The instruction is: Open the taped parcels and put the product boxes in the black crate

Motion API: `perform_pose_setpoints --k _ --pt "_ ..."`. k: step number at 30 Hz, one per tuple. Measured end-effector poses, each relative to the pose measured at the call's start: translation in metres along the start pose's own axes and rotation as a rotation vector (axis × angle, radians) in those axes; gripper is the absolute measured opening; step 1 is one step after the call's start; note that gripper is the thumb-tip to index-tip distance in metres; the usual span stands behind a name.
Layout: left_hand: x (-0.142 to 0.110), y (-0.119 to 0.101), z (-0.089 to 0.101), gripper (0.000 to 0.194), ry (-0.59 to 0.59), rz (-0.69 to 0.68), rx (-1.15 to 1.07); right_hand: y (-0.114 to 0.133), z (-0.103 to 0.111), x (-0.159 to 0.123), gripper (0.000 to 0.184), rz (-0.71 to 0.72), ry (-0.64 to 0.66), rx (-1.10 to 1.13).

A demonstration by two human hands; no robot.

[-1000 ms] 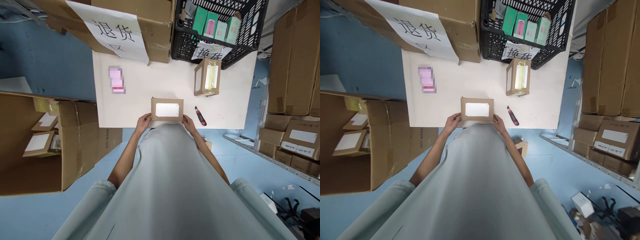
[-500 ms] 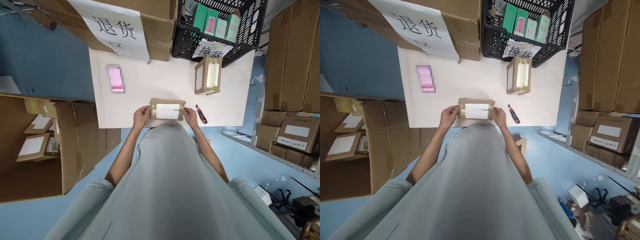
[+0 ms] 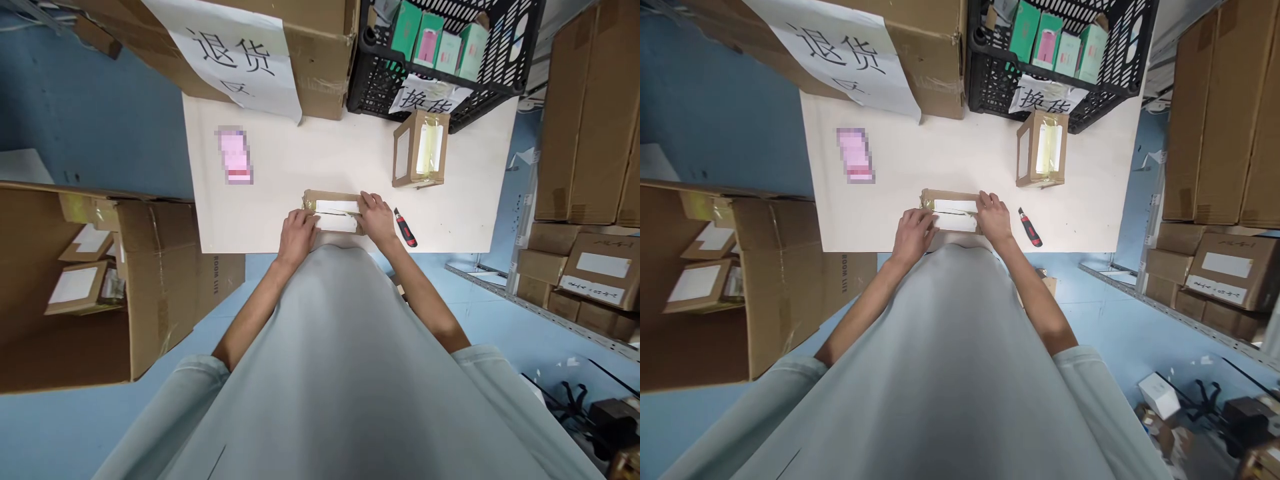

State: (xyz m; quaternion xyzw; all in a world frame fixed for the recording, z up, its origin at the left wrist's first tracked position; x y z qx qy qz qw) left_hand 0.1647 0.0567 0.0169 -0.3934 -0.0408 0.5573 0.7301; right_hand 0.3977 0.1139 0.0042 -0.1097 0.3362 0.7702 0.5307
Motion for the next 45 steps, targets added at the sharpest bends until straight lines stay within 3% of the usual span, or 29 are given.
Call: perform_pose_setpoints --k 10,16,20,26,31,34,38,45 --pt "0.009 -0.010 -0.003 0.041 0.037 0.018 0.091 -0.004 -0.006 0.012 0.068 0.119 0.103 -0.100" --pt "0.003 -0.010 -0.001 0.043 -0.018 0.060 0.090 -0.006 0.017 0.021 0.059 0.158 0.134 -0.179" --pt "0.010 -0.011 -0.003 0.050 0.027 0.047 0.121 -0.013 0.030 0.030 0.050 0.079 0.152 -0.185" --pt "0.009 -0.018 -0.006 0.044 0.100 0.005 0.142 -0.042 0.041 0.039 0.047 0.079 -0.009 0.132" --pt "-0.005 -0.022 -0.004 0.032 0.064 -0.005 0.186 -0.060 0.024 0.051 0.042 0.004 -0.029 0.316" --pt "-0.020 -0.020 -0.012 0.021 0.067 -0.008 0.207 -0.062 0.015 0.058 0.036 -0.047 -0.050 0.363" --pt "-0.034 -0.013 -0.035 0.028 0.122 -0.020 0.197 -0.068 0.010 0.067 0.033 -0.099 -0.056 0.391" --pt "-0.032 0.001 -0.058 0.018 0.165 -0.023 0.161 -0.068 0.006 0.064 0.041 -0.086 -0.044 0.318"
Point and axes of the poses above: each hand's wrist, its own x-axis towards the middle knuckle, its own z-axis out of the back of the hand, y = z × x, the point moved 8 cm from there along x, towards the middle knuckle, and after that the axes turned 14 degrees about y, right-handed, at the moved point
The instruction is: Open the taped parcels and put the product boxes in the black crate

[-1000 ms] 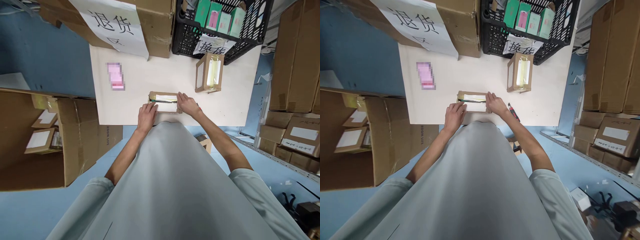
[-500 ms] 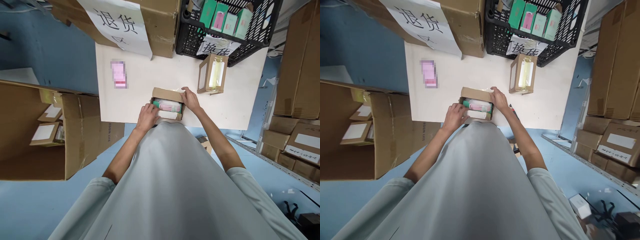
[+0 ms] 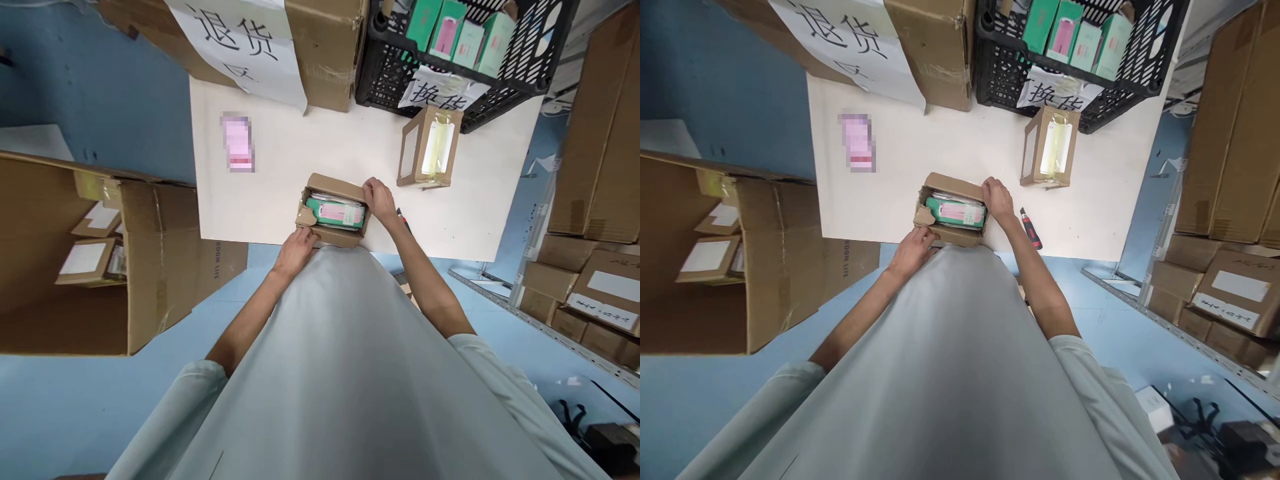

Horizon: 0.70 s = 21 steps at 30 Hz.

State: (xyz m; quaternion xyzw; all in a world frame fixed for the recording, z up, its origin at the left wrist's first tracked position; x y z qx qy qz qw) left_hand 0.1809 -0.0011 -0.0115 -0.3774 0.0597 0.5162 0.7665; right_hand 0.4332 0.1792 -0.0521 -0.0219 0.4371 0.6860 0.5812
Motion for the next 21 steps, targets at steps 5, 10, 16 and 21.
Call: perform_pose_setpoints --k 5,10,16,21 --pt "-0.005 -0.002 0.015 0.033 -0.060 0.008 -0.091 0.012 0.007 -0.034 0.051 0.108 -0.076 -0.093" --pt "0.005 -0.012 0.037 0.037 -0.091 0.026 -0.106 0.033 0.007 -0.084 0.054 0.161 -0.120 -0.158" --pt "0.039 -0.023 0.047 0.033 -0.027 -0.038 -0.037 0.061 -0.041 -0.115 0.087 0.285 0.160 -0.255" --pt "0.077 -0.026 0.043 0.031 0.164 -0.001 0.116 0.061 -0.061 -0.109 0.104 0.254 0.170 -0.326"
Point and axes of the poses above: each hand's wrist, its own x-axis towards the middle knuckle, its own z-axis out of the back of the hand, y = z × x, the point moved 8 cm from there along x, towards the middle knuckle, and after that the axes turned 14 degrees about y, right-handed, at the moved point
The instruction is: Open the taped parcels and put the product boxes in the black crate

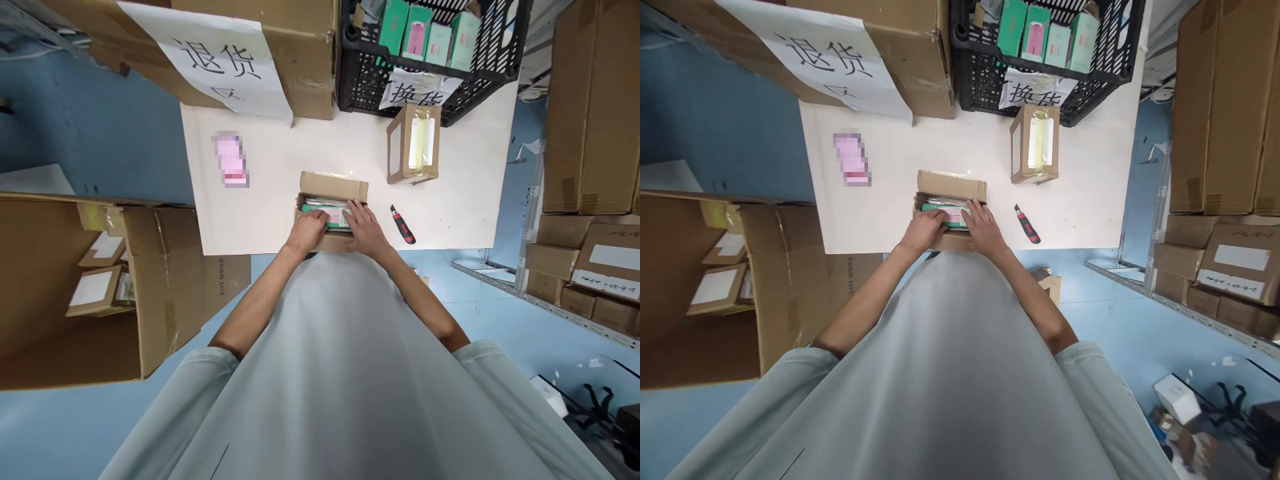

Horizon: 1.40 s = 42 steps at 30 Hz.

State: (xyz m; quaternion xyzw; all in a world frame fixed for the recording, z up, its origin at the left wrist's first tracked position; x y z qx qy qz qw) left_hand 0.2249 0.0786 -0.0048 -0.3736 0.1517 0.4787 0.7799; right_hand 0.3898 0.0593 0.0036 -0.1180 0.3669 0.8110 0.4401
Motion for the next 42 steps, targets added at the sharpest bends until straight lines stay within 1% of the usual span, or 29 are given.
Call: perform_pose_setpoints --k 2,5,8,12,15,18,21,22,24,26,27,28,30,32,34,38,42 --pt "0.013 -0.003 0.003 0.034 0.067 0.032 0.055 -0.003 -0.003 0.003 0.104 -0.016 -0.011 0.001" --pt "0.026 -0.010 0.011 0.043 0.118 0.053 0.099 -0.007 -0.005 0.004 0.104 -0.044 -0.017 0.004" --pt "0.032 -0.019 0.017 0.047 0.145 0.073 0.130 -0.011 -0.005 0.003 0.104 -0.071 -0.033 0.014" --pt "0.033 -0.026 0.019 0.050 0.182 0.105 0.196 -0.012 -0.007 0.001 0.102 -0.077 -0.059 0.048" --pt "0.033 -0.026 0.017 0.051 0.187 0.094 0.258 -0.010 -0.010 0.000 0.102 -0.074 -0.071 0.072" --pt "0.033 -0.025 0.015 0.054 0.160 0.045 0.288 -0.009 -0.014 0.000 0.099 -0.074 -0.083 0.091" --pt "0.031 -0.022 0.013 0.065 0.112 0.012 0.251 -0.008 -0.016 -0.001 0.087 -0.064 -0.089 0.102" --pt "0.029 -0.021 0.012 0.065 0.092 0.005 0.237 -0.008 -0.017 -0.001 0.080 -0.058 -0.093 0.105" --pt "0.026 -0.021 0.009 0.053 0.056 -0.015 0.224 -0.008 -0.017 -0.001 0.069 -0.048 -0.107 0.110" --pt "0.024 -0.022 0.004 0.039 0.053 -0.044 0.217 -0.008 -0.016 -0.002 0.065 -0.043 -0.120 0.109" --pt "0.025 -0.022 0.001 0.036 0.064 -0.058 0.209 -0.008 -0.017 -0.002 0.065 -0.044 -0.122 0.105" --pt "0.025 -0.022 -0.002 0.035 0.077 -0.070 0.199 -0.008 -0.017 -0.002 0.066 -0.046 -0.123 0.100" --pt "0.028 -0.020 -0.006 0.040 0.095 -0.086 0.178 -0.009 -0.019 -0.002 0.066 -0.052 -0.120 0.092" --pt "0.032 -0.019 -0.006 0.049 0.095 -0.088 0.168 -0.009 -0.020 -0.002 0.065 -0.052 -0.119 0.095" --pt "0.036 -0.019 -0.005 0.053 0.091 -0.073 0.172 -0.010 -0.022 -0.002 0.064 -0.050 -0.123 0.104" --pt "0.038 -0.026 0.000 0.050 0.085 -0.009 0.188 -0.011 -0.021 -0.001 0.066 -0.056 -0.126 0.103" --pt "0.038 -0.029 0.003 0.042 0.103 0.124 0.175 -0.009 -0.019 -0.002 0.067 -0.066 -0.103 0.077"
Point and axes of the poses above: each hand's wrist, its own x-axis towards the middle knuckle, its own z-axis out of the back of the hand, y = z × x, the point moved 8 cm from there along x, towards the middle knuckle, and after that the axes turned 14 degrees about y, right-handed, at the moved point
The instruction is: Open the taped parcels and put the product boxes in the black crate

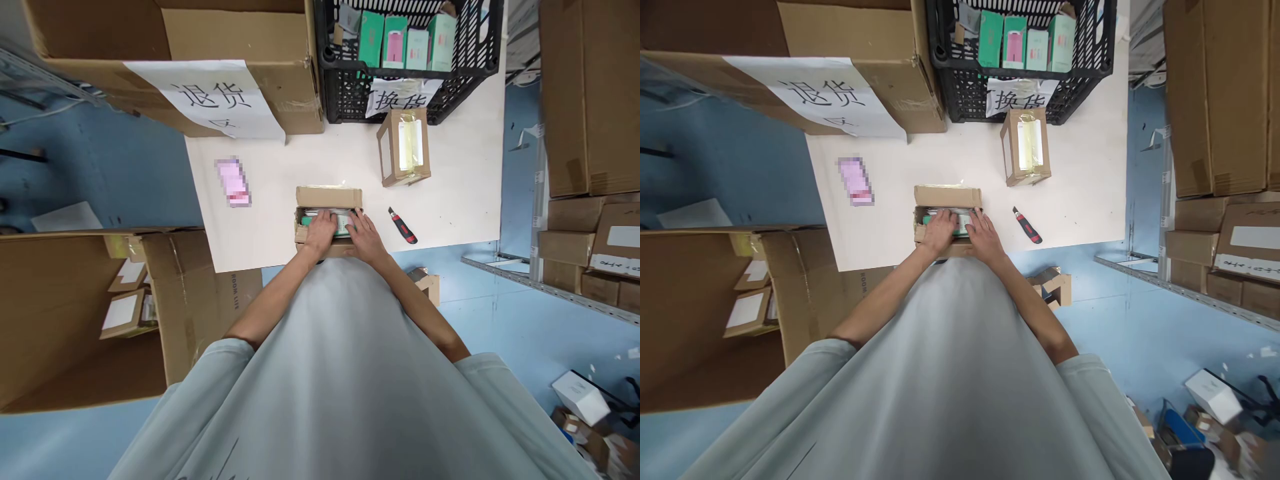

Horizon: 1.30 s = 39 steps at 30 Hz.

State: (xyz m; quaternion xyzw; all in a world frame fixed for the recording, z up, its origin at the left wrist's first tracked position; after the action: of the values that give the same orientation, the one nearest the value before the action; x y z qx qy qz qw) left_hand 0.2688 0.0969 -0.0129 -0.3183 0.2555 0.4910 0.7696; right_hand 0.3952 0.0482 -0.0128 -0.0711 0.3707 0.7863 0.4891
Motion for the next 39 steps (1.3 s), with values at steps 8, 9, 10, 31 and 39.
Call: perform_pose_setpoints --k 8,9,10,31,39 --pt "0.002 0.003 0.005 0.046 0.028 0.053 -0.045 0.006 0.005 -0.003 0.067 -0.004 0.031 -0.013" --pt "0.000 0.004 0.007 0.046 0.028 0.046 -0.047 0.006 0.007 -0.004 0.067 -0.001 0.032 -0.011" --pt "-0.002 0.004 0.009 0.046 0.027 0.040 -0.049 0.006 0.010 -0.005 0.066 0.004 0.033 -0.004" --pt "-0.121 0.029 0.141 0.078 -0.524 -0.174 -0.289 0.017 0.105 -0.018 0.085 -0.081 -0.207 0.410" --pt "-0.079 0.062 0.122 0.115 -0.351 -0.460 -1.758 0.053 0.104 -0.045 0.059 0.055 -0.155 1.490"
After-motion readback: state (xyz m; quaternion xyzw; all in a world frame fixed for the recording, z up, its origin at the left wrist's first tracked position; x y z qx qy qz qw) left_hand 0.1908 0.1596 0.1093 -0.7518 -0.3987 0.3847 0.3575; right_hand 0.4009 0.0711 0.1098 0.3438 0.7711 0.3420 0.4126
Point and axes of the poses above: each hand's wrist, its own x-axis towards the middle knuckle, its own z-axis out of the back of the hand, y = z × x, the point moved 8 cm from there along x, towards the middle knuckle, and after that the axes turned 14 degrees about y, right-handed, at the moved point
